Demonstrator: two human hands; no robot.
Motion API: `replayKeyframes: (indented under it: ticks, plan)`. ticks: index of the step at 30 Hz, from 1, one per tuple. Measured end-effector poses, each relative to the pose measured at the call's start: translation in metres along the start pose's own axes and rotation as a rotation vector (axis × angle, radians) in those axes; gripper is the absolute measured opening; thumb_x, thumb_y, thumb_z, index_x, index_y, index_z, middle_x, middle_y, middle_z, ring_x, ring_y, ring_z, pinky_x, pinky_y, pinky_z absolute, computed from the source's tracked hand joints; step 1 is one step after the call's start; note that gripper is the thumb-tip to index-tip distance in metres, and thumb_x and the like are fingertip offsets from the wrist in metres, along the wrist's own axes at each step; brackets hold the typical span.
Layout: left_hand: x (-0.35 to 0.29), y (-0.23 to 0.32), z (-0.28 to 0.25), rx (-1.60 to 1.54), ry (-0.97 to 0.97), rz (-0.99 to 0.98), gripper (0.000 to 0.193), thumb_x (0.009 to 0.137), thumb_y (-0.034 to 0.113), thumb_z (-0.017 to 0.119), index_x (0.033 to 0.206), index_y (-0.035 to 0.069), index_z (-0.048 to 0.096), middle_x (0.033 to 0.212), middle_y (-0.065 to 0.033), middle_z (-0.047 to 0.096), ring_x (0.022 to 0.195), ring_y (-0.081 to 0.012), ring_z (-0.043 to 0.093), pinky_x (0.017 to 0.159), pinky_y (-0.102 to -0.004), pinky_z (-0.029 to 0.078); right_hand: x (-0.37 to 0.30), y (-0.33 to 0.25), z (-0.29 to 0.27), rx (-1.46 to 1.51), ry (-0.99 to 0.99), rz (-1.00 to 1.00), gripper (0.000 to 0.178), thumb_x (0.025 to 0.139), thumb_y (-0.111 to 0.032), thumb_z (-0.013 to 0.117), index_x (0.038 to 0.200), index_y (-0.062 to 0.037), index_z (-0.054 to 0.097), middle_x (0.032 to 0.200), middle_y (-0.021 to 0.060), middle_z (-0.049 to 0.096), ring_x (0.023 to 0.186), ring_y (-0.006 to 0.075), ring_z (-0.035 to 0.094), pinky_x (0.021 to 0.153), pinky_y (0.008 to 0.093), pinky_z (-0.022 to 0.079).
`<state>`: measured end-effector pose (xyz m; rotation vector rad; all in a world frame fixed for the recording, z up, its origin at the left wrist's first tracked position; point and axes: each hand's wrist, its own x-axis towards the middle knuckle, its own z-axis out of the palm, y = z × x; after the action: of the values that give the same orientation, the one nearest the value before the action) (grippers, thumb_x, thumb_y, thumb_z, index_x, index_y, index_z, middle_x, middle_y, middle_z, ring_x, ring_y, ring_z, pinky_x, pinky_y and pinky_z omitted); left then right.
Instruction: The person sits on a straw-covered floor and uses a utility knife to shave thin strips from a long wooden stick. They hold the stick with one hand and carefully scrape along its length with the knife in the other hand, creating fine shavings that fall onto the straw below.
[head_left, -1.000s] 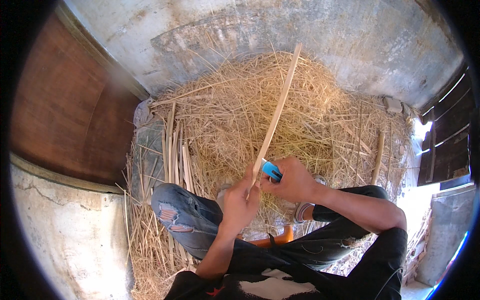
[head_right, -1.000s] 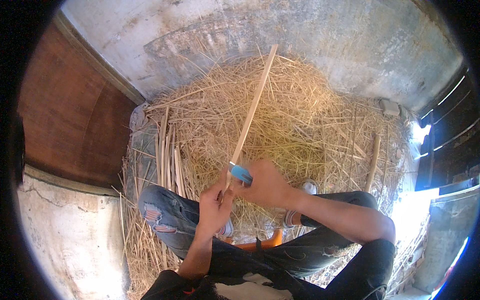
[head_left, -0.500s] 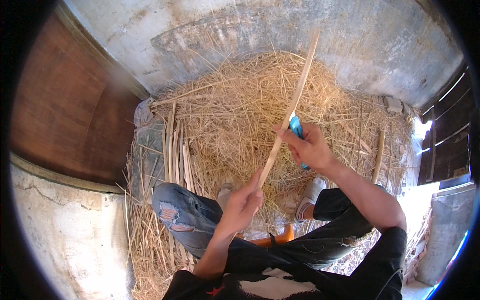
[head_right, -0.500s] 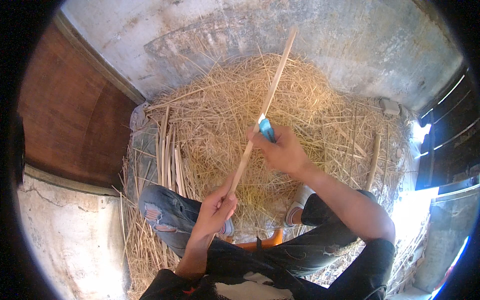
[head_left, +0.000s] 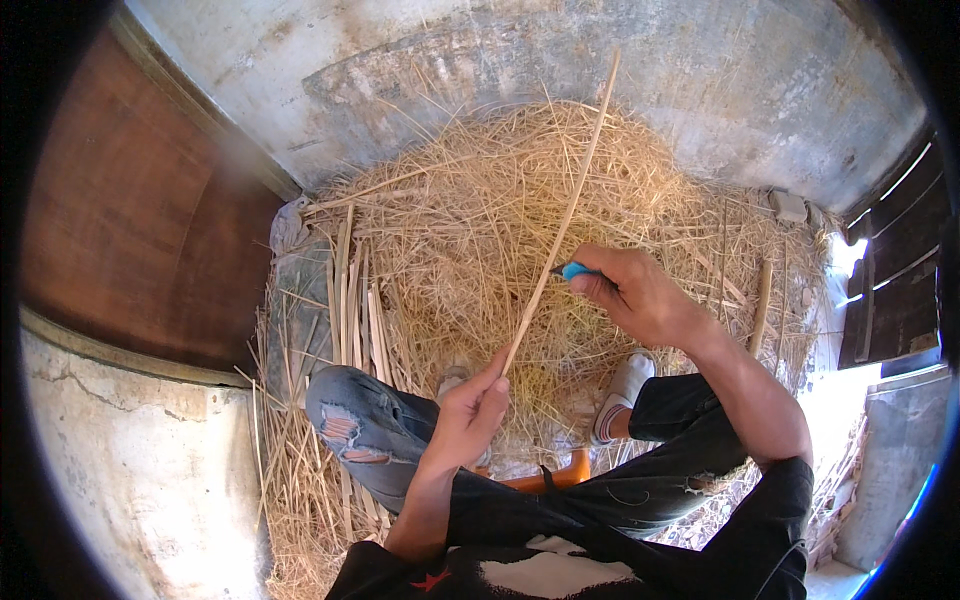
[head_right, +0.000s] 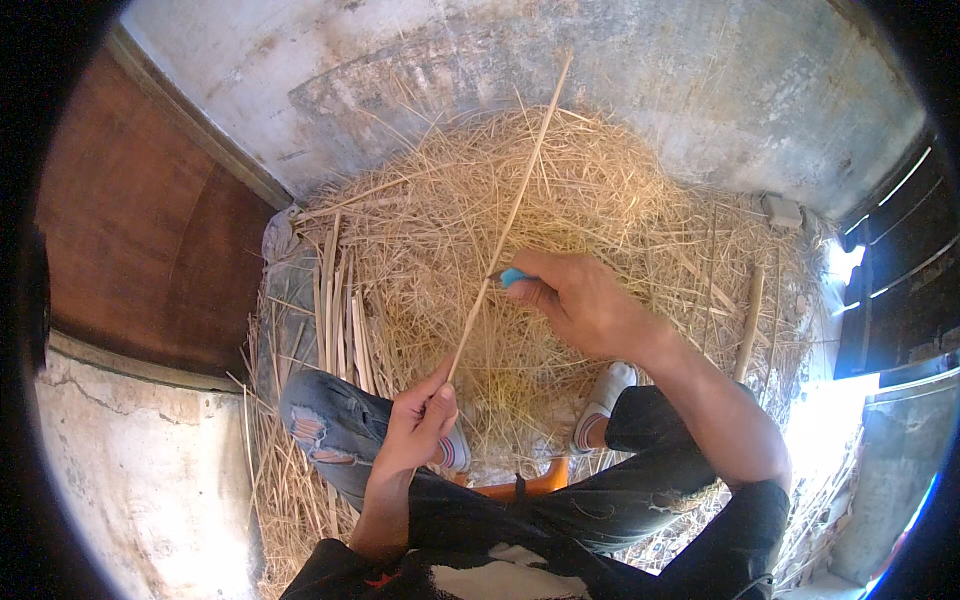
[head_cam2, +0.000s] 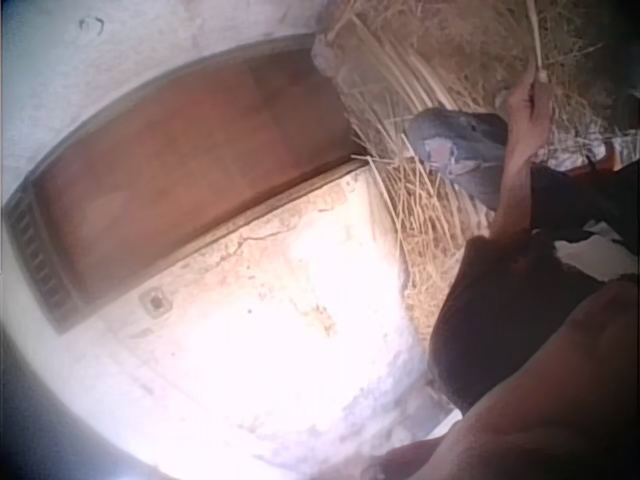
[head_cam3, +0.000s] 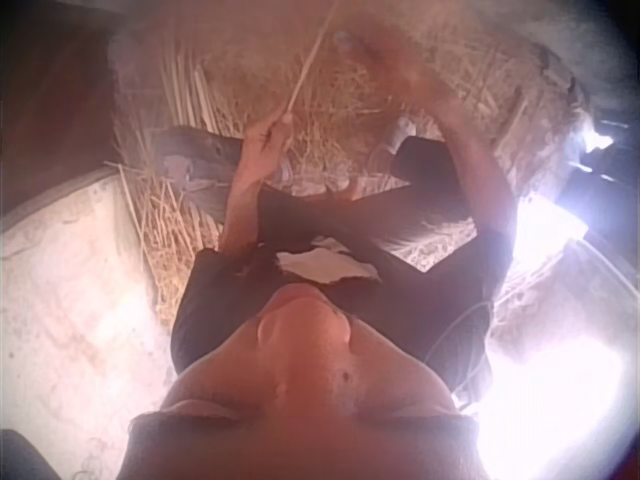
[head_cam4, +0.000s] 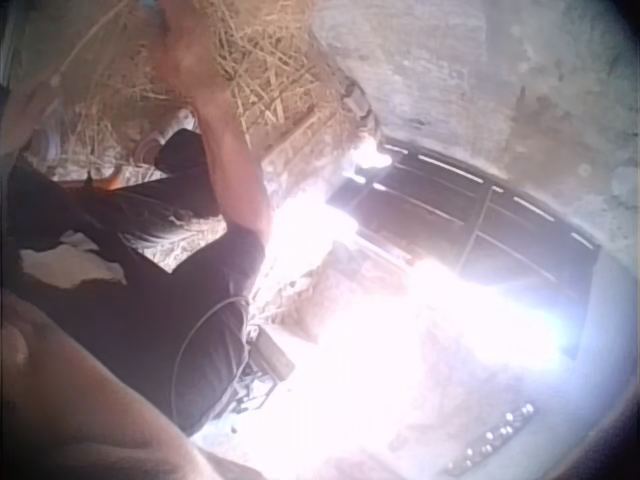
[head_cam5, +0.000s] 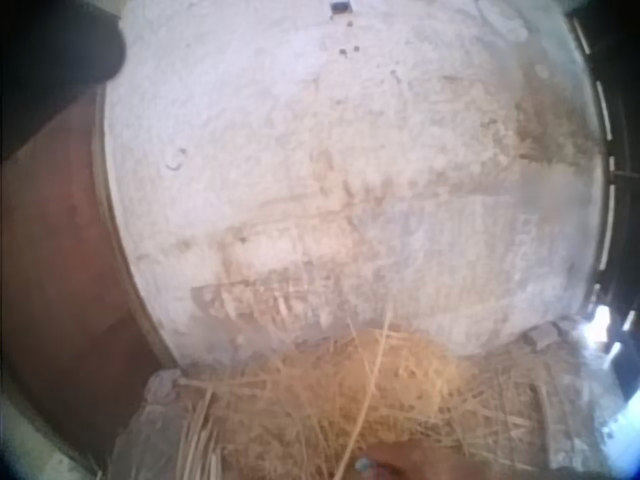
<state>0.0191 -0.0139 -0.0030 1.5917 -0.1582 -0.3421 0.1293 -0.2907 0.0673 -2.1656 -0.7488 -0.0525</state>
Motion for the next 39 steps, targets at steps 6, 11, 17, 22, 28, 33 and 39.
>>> replayKeyframes:
  ticks: [6,11,17,22,28,33,39]
  plan:
    - [0.001,-0.012,0.003,0.056,-0.009,0.05,0.048,0.111,0.016,0.051,0.155,-0.001,0.043,0.067,0.0065,0.04,0.055,-0.0025,0.036,0.05,-0.0219,0.03,0.003,-0.01,-0.006,-0.123,0.055,0.208,0.024,0.105,-0.025,0.057,0.103,-0.0016,0.059,0.075,0.025,0.063,0.069,0.0472,0.063,0.06,0.0541,0.047]
    - [0.009,-0.002,0.009,0.1,0.011,0.015,0.046,0.108,0.012,0.055,0.152,-0.001,0.048,0.07,0.0077,0.043,0.06,-0.0014,0.038,0.054,-0.021,0.032,-0.011,-0.006,0.022,-0.152,-0.01,0.14,0.026,0.105,-0.029,0.057,0.101,-0.0033,0.06,0.07,0.0237,0.063,0.066,0.046,0.064,0.057,0.0548,0.048]
    - [0.006,-0.002,0.005,0.061,0.031,-0.014,0.046,0.107,0.012,0.058,0.151,0.0,0.051,0.072,0.0084,0.044,0.063,-0.0011,0.039,0.055,-0.0212,0.032,0.007,-0.016,0.005,-0.119,0.02,0.322,0.027,0.104,-0.032,0.056,0.103,-0.005,0.062,0.068,0.0228,0.064,0.068,0.0454,0.066,0.059,0.0562,0.051]
    - [0.012,-0.001,0.006,0.141,0.077,0.023,0.045,0.106,0.01,0.059,0.15,0.002,0.052,0.073,0.0085,0.043,0.064,-0.0011,0.038,0.055,-0.0215,0.031,-0.01,-0.023,0.035,-0.146,-0.106,0.149,0.027,0.105,-0.032,0.055,0.104,-0.0054,0.062,0.07,0.0236,0.064,0.069,0.0467,0.065,0.06,0.057,0.05]
    - [0.01,-0.002,0.008,0.114,0.077,0.035,0.046,0.106,0.008,0.059,0.151,0.002,0.051,0.073,0.0081,0.043,0.064,-0.0015,0.038,0.055,-0.0213,0.032,-0.008,-0.014,0.039,-0.135,-0.042,0.246,0.024,0.105,-0.029,0.055,0.106,-0.0066,0.064,0.074,0.0244,0.066,0.071,0.0473,0.066,0.063,0.0582,0.051]
    - [0.011,0.005,0.004,0.231,0.111,0.092,0.047,0.105,0.008,0.059,0.151,0.003,0.052,0.074,0.0078,0.045,0.065,-0.0015,0.039,0.055,-0.0214,0.032,0.01,-0.017,0.021,-0.127,-0.006,0.251,0.028,0.106,-0.029,0.053,0.111,-0.0048,0.066,0.072,0.0254,0.065,0.07,0.0465,0.067,0.064,0.056,0.053]
    - [0.005,-0.008,0.003,0.225,0.156,0.095,0.046,0.102,0.008,0.064,0.147,0.003,0.056,0.071,0.0071,0.047,0.062,-0.002,0.04,0.054,-0.0212,0.034,0.005,-0.012,0.027,-0.063,0.072,0.258,0.031,0.106,-0.032,0.058,0.108,-0.0012,0.065,0.064,0.023,0.057,0.061,0.0434,0.063,0.056,0.0491,0.048]
